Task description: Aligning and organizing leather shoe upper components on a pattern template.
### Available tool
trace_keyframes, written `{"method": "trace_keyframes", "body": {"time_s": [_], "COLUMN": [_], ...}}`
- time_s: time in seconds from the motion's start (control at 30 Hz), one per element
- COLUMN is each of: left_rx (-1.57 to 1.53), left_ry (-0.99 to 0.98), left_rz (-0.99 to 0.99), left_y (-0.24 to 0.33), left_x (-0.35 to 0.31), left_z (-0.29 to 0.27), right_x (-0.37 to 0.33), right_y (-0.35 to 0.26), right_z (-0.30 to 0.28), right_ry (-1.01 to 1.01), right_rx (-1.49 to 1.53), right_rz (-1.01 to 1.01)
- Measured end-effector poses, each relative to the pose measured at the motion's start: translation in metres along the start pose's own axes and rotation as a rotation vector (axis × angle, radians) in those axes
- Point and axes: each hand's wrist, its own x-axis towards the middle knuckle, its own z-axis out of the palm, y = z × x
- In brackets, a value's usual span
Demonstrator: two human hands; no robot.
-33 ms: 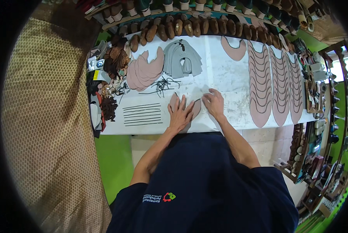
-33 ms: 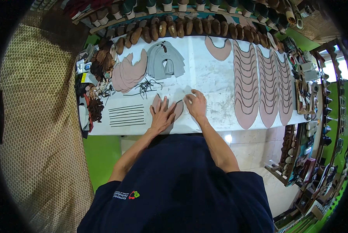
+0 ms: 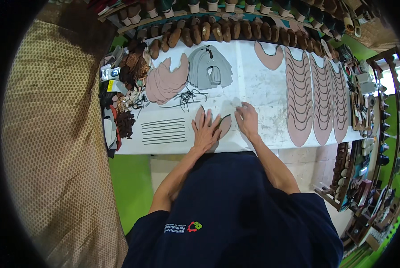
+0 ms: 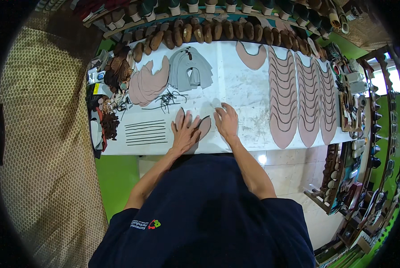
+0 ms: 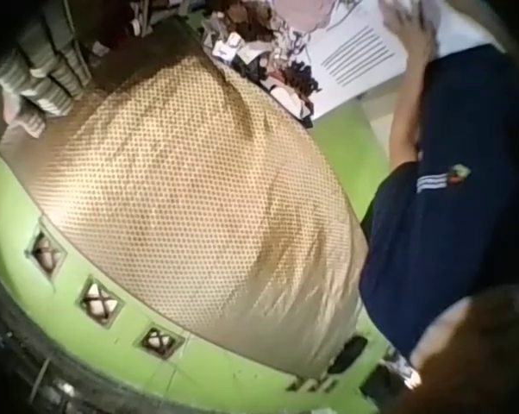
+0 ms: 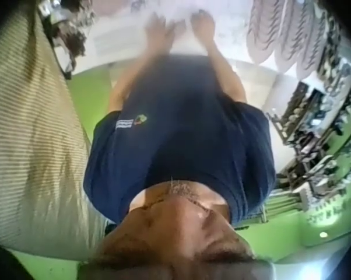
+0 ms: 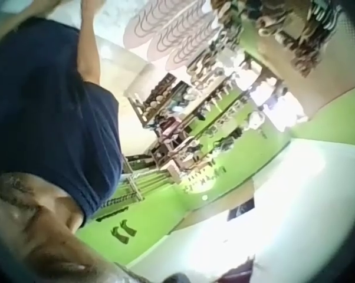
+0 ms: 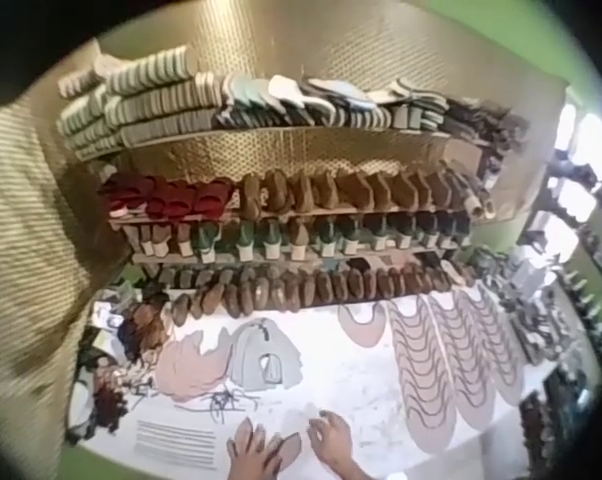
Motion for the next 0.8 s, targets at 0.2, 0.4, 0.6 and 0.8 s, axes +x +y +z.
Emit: {"method": "trace_keyframes", "body": {"time_s": [0.2,0.4,0.6,0.8], "left_rx": [-0.034,-0.028,0.015,0.013], "left_ry": [0.051,0.119,0.069,0.049], "left_rz": [-0.039,-0.110,-0.114,-0.121], "left_y": [-0.005,-0.014,-0.027,-0.029], "left_x": [-0.009,-0.030,-0.047,-0.047], "left_z": [-0.001,-0.003,-0.003,-0.006], "right_x": [-0.037,-0.047,-0.047,-0.049], "right_y": [-0.012,-0.016,-0.019,-0.026], "right_z": [-0.008,0.007,0.008,0.020], "right_ry": [0.021,-0.152,-0.169,-0.245], "right_rx": [-0.146,-0.320,-0.388,-0.311], "right_rz": [-0.160,-0.417,-0.373,-0.558]}}
